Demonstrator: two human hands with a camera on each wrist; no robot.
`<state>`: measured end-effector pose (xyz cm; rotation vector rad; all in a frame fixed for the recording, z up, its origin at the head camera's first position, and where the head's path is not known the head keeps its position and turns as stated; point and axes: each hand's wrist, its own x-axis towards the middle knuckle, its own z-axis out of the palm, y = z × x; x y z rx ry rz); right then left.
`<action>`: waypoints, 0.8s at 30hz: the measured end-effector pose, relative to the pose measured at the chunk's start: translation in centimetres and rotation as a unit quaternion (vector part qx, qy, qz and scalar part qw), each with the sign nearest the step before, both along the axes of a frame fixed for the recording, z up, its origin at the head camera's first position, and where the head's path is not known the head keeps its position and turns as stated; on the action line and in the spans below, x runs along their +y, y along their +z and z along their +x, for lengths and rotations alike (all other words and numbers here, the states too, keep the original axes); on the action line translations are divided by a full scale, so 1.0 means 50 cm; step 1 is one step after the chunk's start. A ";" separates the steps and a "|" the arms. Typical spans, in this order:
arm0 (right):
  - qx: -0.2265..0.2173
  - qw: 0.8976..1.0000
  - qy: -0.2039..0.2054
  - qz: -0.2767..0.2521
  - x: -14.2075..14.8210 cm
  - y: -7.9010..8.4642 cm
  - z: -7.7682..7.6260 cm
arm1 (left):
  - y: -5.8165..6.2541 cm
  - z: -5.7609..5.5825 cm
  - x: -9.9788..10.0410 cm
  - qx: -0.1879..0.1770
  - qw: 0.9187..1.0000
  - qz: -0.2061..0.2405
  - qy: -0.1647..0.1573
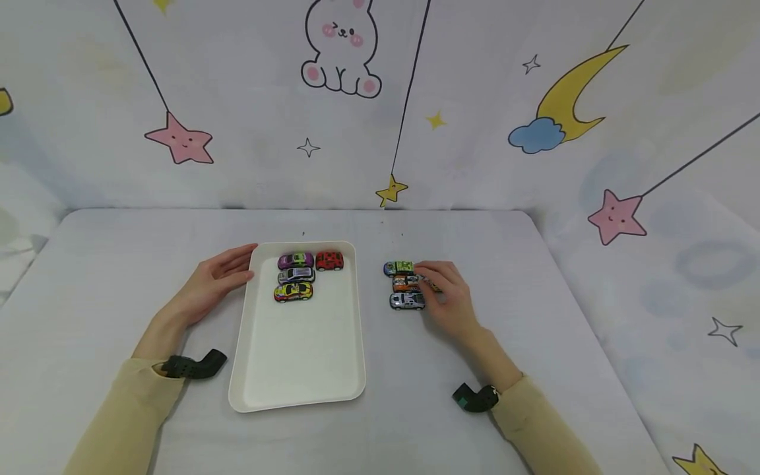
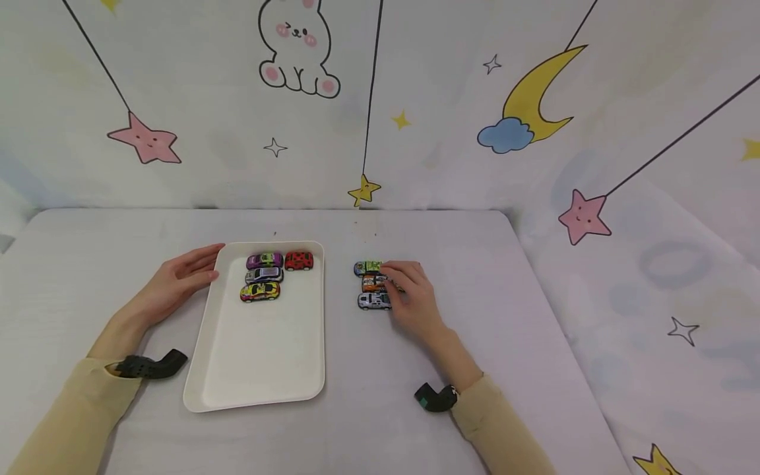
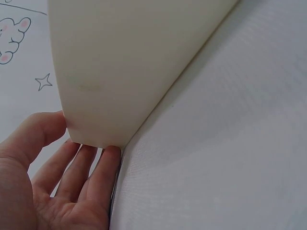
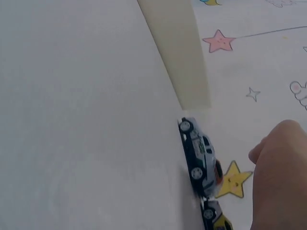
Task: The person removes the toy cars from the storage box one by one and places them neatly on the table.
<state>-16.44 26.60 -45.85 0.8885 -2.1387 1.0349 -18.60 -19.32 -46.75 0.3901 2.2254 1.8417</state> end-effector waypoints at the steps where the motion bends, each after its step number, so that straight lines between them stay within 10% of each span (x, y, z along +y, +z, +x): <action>1: 0.003 1.000 0.003 0.002 -0.010 0.001 -0.002 | 0.000 0.000 -0.001 0.000 1.000 -0.001 0.001; 24: -0.008 0.995 0.045 0.084 -0.214 0.018 -0.049 | -0.005 -0.005 -0.003 -0.010 1.000 0.007 0.010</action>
